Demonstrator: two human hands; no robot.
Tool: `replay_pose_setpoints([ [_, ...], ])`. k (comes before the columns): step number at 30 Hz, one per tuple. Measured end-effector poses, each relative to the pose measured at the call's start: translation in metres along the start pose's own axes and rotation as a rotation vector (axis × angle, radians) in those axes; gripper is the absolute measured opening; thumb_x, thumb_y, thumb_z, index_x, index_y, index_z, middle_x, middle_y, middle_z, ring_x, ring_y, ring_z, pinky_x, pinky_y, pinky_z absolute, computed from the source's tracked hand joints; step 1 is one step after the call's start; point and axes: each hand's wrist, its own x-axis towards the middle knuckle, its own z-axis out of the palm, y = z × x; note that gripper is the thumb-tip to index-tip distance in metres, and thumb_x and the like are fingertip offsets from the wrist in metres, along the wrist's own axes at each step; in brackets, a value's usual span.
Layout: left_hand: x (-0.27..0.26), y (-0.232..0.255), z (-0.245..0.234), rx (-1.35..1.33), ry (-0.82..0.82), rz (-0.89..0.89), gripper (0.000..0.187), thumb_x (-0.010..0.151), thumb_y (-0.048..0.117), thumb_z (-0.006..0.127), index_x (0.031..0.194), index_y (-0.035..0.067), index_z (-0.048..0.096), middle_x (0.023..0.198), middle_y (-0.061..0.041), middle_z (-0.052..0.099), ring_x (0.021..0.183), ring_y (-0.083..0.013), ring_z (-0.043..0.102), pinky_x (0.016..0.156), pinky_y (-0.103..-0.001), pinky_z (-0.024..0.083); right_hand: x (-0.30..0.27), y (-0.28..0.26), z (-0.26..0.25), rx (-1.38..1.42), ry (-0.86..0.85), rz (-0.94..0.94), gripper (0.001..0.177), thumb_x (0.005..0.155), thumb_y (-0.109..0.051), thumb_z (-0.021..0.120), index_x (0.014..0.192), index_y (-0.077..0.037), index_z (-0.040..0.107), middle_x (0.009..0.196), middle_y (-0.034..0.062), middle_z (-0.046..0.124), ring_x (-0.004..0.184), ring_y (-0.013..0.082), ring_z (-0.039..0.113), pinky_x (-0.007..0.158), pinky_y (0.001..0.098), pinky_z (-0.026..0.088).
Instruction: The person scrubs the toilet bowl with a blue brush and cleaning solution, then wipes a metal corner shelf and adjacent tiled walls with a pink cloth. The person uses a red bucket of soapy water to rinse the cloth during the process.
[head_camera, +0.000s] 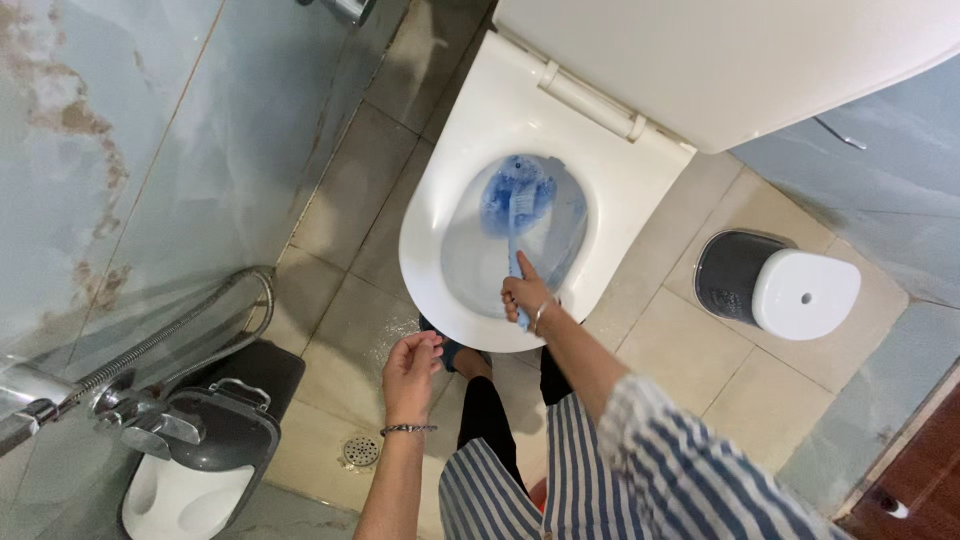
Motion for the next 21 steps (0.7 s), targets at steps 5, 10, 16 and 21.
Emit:
replay_pose_setpoints([
  [5, -0.017, 0.016, -0.004, -0.046, -0.010, 0.003, 0.020, 0.098, 0.018, 0.061, 0.112, 0.005, 0.069, 0.110, -0.006, 0.075, 0.099, -0.0135, 0.069, 0.084, -0.029, 0.054, -0.049, -0.012, 0.003, 1.672, -0.623, 0.061, 0.015, 0.101, -0.002, 0.055, 0.095, -0.009, 0.043, 0.074, 0.0018, 0.051, 0.050, 0.0076, 0.050, 0.043, 0.0160, 0.045],
  [10, -0.023, 0.036, -0.011, 0.015, 0.003, 0.026, 0.021, 0.098, 0.019, 0.059, 0.112, 0.007, 0.069, 0.111, -0.005, 0.074, 0.102, -0.0124, 0.070, 0.085, -0.029, 0.055, -0.027, -0.047, -0.009, 1.801, -0.582, 0.051, 0.007, 0.093, 0.000, 0.054, 0.092, 0.004, 0.048, 0.071, 0.0053, 0.049, 0.054, 0.0103, 0.049, 0.046, 0.0182, 0.046],
  [16, -0.005, 0.023, -0.016, -0.021, 0.006, 0.048, 0.019, 0.098, 0.017, 0.060, 0.110, 0.005, 0.069, 0.110, -0.006, 0.075, 0.098, -0.0141, 0.070, 0.082, -0.029, 0.054, 0.078, -0.055, -0.047, 1.597, -0.649, 0.091, 0.010, 0.091, 0.002, 0.053, 0.084, -0.001, 0.047, 0.071, 0.0036, 0.046, 0.054, 0.0095, 0.048, 0.043, 0.0208, 0.044],
  [21, -0.004, 0.013, -0.006, 0.025, 0.029, -0.014, 0.018, 0.099, 0.017, 0.061, 0.109, 0.005, 0.070, 0.108, -0.006, 0.075, 0.097, -0.0141, 0.070, 0.082, -0.030, 0.054, 0.091, -0.052, -0.032, 0.770, -0.343, 0.114, 0.018, 0.088, 0.000, 0.060, 0.089, -0.014, 0.049, 0.065, 0.0030, 0.048, 0.048, 0.0097, 0.045, 0.036, 0.0231, 0.036],
])
